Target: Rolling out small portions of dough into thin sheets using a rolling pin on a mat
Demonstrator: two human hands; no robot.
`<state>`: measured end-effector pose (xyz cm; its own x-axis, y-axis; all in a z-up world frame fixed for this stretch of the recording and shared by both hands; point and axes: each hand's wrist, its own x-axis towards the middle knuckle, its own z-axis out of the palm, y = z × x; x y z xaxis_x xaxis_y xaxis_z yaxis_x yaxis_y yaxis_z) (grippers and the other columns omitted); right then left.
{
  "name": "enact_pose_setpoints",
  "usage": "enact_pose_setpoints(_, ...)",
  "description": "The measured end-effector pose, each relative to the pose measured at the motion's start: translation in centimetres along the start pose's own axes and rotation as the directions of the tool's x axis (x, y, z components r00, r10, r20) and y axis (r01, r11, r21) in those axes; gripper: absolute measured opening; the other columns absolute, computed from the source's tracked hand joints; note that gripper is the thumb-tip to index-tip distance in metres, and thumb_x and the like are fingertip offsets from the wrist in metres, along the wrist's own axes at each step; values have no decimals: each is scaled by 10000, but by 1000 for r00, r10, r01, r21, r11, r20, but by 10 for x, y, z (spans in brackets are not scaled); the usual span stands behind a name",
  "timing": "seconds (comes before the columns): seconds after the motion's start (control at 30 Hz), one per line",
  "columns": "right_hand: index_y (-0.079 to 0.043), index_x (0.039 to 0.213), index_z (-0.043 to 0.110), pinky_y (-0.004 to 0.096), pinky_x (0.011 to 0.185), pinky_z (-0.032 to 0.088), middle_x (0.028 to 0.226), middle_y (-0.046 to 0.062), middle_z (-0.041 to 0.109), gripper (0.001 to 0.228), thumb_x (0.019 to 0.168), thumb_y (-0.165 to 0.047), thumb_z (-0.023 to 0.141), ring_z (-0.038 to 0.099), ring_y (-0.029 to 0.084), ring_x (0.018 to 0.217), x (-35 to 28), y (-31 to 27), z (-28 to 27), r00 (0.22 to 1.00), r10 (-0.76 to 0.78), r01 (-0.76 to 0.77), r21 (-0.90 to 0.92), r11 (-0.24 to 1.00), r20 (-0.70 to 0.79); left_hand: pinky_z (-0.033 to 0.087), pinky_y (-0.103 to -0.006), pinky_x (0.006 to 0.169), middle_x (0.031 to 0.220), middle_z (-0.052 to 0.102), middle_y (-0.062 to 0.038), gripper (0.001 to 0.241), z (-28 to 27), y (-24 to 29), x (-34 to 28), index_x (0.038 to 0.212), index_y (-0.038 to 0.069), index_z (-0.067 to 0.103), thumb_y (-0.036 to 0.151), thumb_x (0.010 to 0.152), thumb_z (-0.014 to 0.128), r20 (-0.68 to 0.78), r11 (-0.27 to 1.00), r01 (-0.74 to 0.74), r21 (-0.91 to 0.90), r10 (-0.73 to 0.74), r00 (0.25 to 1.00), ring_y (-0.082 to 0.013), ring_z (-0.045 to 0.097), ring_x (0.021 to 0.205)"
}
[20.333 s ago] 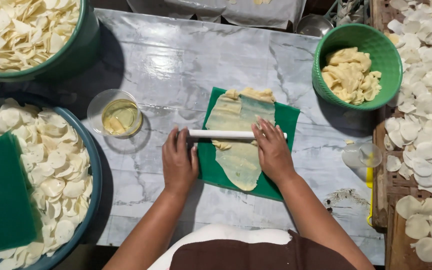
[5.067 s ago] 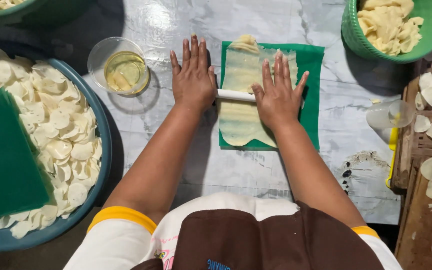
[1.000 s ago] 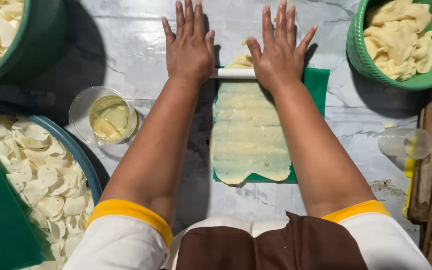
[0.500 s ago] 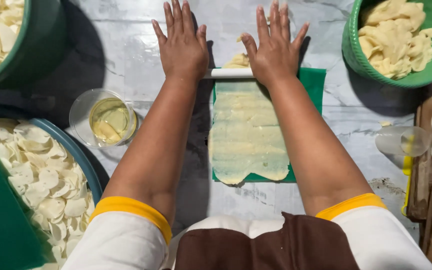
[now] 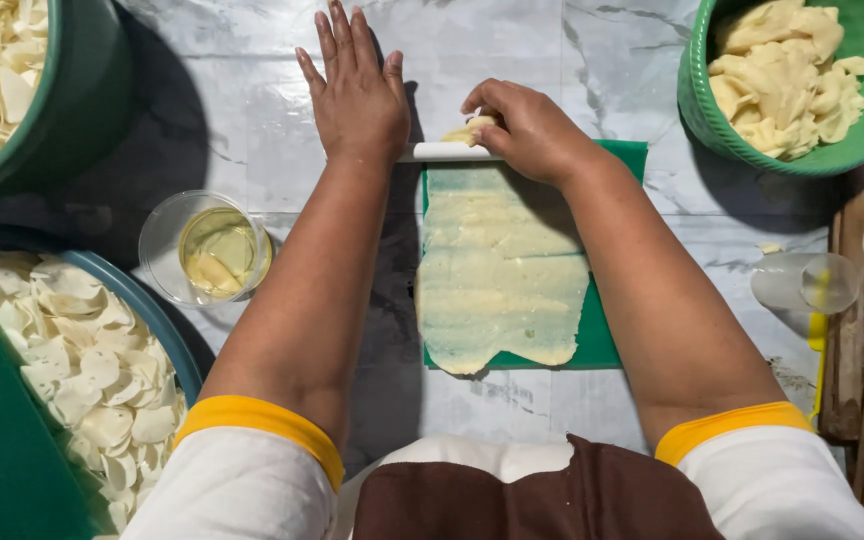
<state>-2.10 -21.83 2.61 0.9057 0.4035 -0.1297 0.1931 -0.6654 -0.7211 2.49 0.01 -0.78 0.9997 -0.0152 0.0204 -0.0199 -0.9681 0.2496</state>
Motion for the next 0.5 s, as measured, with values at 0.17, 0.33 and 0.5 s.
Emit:
enact_pose_setpoints(0.17,-113,1145,693,309,835,481,1086,37,680,187,1000,-81,579,608,163,968,-8,7,-19,975,-29,72,189,979,-221,-10,-565,1271,1708,55,-135,637,-3,0,2,1655,46,195,418,1142,259,21,1000,14,-11,-13,1000,-279,-43,1556)
enact_pose_setpoints(0.33,-146,1200,631,263,761,513,1073,-24,636,151,1085,-156,534,586,89,946,-78,-22,-58,893,102,53,327,943,-439,-27,-561,1259,1713,108,-138,645,3,-3,2,1644,52,184,437,1129,234,38,1000,11,-24,-10,999,-282,-39,1546)
enact_pose_setpoints(0.5,-130,1327,663,325,990,528,1288,93,702,345,1043,-113,468,650,179,1143,-183,-68,-53,827,506,-407,359,840,-245,-1,-568,1259,1713,167,-135,628,-6,-3,-16,1643,51,201,439,1150,235,-51,997,-52,-54,49,997,-301,26,1557)
